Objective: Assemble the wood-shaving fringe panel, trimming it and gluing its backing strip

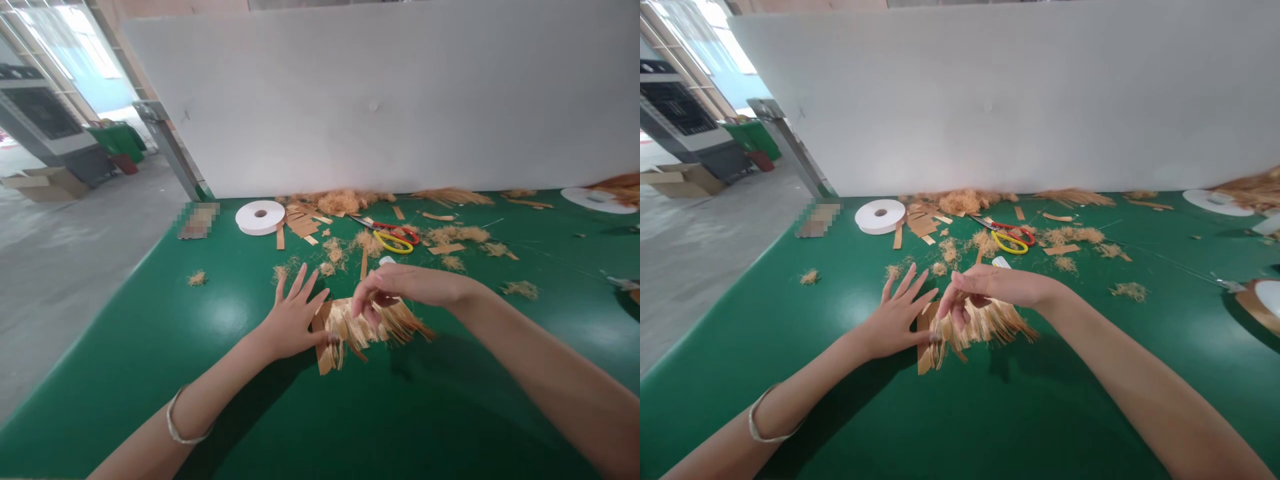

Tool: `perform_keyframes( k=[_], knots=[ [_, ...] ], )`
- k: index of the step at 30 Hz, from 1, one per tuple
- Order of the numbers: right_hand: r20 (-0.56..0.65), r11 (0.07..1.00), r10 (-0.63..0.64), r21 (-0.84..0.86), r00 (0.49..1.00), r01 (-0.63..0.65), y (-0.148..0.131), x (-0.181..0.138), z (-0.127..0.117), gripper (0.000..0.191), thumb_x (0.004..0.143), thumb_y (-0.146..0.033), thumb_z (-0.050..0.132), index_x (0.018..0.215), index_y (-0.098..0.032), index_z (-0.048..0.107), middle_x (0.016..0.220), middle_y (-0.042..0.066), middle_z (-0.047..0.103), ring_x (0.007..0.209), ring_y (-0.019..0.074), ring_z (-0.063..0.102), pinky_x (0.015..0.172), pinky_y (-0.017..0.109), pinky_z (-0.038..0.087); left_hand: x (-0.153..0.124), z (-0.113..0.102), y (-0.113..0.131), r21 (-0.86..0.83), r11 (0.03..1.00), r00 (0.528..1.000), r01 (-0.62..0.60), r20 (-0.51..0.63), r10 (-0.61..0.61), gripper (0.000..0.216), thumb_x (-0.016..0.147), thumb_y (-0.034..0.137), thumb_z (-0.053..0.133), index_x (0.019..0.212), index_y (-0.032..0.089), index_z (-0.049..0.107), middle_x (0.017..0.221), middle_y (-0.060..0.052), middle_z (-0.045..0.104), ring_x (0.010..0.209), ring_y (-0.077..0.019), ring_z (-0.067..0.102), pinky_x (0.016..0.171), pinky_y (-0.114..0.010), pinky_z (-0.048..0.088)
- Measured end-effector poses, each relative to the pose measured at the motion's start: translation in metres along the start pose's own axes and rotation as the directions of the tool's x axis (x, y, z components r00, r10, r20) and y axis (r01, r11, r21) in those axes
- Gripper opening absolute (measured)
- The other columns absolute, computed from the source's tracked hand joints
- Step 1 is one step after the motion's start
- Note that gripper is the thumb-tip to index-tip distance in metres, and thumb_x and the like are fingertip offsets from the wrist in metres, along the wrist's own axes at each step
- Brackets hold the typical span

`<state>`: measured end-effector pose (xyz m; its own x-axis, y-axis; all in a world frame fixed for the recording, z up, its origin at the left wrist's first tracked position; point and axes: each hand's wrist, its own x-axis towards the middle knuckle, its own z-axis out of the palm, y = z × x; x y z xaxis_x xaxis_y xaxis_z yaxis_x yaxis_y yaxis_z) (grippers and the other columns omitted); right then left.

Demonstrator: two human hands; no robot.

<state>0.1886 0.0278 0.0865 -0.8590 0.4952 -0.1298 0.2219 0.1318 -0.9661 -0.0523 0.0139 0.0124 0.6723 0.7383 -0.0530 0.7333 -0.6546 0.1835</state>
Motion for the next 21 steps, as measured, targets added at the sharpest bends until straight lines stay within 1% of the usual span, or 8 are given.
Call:
perform_keyframes(
  k=[3, 5, 6, 8, 11, 13, 16, 21],
  knots=[
    [-0.072, 0.999, 0.025, 0.047, 0.997, -0.021, 0.005, 0.002, -0.005, 0.053, 0.093, -0.052, 0.031, 0.095, -0.014, 0.067, 0.071, 0.005, 0.062, 0.061, 0.0091, 0.050, 0.052, 0.023, 0.030, -0.010, -0.006, 0.000, -0.125, 0.991, 0.992, -0.054, 0.109, 0.068, 0.096, 0.071, 0.078, 0.040, 0.146, 0.022, 0.016, 0.153, -0.011, -0.001, 0.139, -0.0358, -0.011, 0.106, -0.063, -0.004],
    [-0.098, 0.996, 0.039, 0.078, 0.994, -0.031, 0.009, 0.003, -0.008, 0.052, 0.093, -0.052, 0.032, 0.094, -0.015, 0.067, 0.071, 0.005, 0.061, 0.061, 0.0090, 0.050, 0.052, 0.023, 0.031, -0.013, -0.010, 0.000, -0.179, 0.982, 0.991, -0.053, 0.111, 0.074, 0.093, 0.073, 0.075, 0.041, 0.146, 0.025, 0.015, 0.154, -0.010, 0.001, 0.139, -0.0349, -0.009, 0.106, -0.063, -0.002],
    [-0.111, 0.995, 0.040, 0.091, 0.993, -0.030, 0.010, 0.004, -0.008, 0.051, 0.093, -0.052, 0.032, 0.094, -0.015, 0.067, 0.070, 0.005, 0.061, 0.061, 0.0089, 0.050, 0.053, 0.023, 0.031, -0.013, -0.011, 0.001, -0.185, 0.982, 0.995, -0.032, 0.086, 0.049, 0.087, 0.075, 0.073, 0.041, 0.145, 0.026, 0.020, 0.154, -0.009, 0.003, 0.140, -0.0342, -0.008, 0.107, -0.063, -0.001],
    [-0.140, 0.993, 0.034, 0.118, 0.990, -0.017, 0.012, 0.006, -0.009, 0.050, 0.093, -0.052, 0.033, 0.092, -0.015, 0.067, 0.070, 0.004, 0.061, 0.062, 0.0090, 0.050, 0.053, 0.023, 0.032, -0.011, -0.011, 0.002, -0.159, 0.987, 1.000, 0.014, 0.004, -0.014, 0.070, 0.080, 0.068, 0.041, 0.135, 0.025, 0.038, 0.154, -0.010, 0.012, 0.140, -0.0328, -0.005, 0.107, -0.061, 0.002],
    [-0.175, 0.988, 0.032, 0.155, 0.984, -0.004, 0.015, 0.008, -0.009, 0.049, 0.092, -0.052, 0.035, 0.090, -0.015, 0.067, 0.072, 0.004, 0.061, 0.064, 0.0099, 0.053, 0.056, 0.023, 0.034, -0.006, -0.005, 0.008, -0.068, 0.997, 0.993, 0.032, -0.112, -0.039, 0.041, 0.084, 0.054, 0.048, 0.106, 0.021, 0.058, 0.150, -0.011, 0.026, 0.141, -0.0318, 0.003, 0.108, -0.059, 0.008],
    [-0.178, 0.986, 0.035, 0.169, 0.983, -0.005, 0.016, 0.010, -0.008, 0.049, 0.092, -0.053, 0.035, 0.090, -0.016, 0.066, 0.072, 0.004, 0.061, 0.065, 0.0101, 0.053, 0.057, 0.023, 0.035, -0.004, 0.001, 0.014, -0.006, 0.999, 0.987, 0.034, -0.154, -0.035, 0.025, 0.087, 0.040, 0.049, 0.093, 0.020, 0.061, 0.145, -0.011, 0.034, 0.140, -0.0311, 0.009, 0.107, -0.058, 0.011],
    [-0.175, 0.985, 0.028, 0.172, 0.984, 0.003, 0.019, 0.012, -0.007, 0.049, 0.092, -0.052, 0.034, 0.089, -0.016, 0.067, 0.071, 0.004, 0.061, 0.063, 0.0097, 0.052, 0.057, 0.023, 0.035, -0.005, 0.005, 0.022, 0.029, 0.998, 0.983, 0.053, -0.180, -0.046, 0.019, 0.089, 0.024, 0.045, 0.084, 0.018, 0.062, 0.137, -0.010, 0.044, 0.137, -0.0300, 0.019, 0.106, -0.056, 0.014],
    [-0.234, 0.983, 0.029, 0.185, 0.972, 0.015, 0.021, 0.015, -0.005, 0.048, 0.091, -0.052, 0.037, 0.085, -0.015, 0.067, 0.071, 0.004, 0.062, 0.064, 0.0103, 0.054, 0.056, 0.024, 0.035, -0.013, -0.007, 0.030, -0.107, 0.987, 0.976, 0.121, -0.168, -0.138, 0.015, 0.084, 0.022, 0.050, 0.076, 0.018, 0.062, 0.113, -0.008, 0.054, 0.115, -0.0285, 0.040, 0.091, -0.049, 0.033]
  ],
)
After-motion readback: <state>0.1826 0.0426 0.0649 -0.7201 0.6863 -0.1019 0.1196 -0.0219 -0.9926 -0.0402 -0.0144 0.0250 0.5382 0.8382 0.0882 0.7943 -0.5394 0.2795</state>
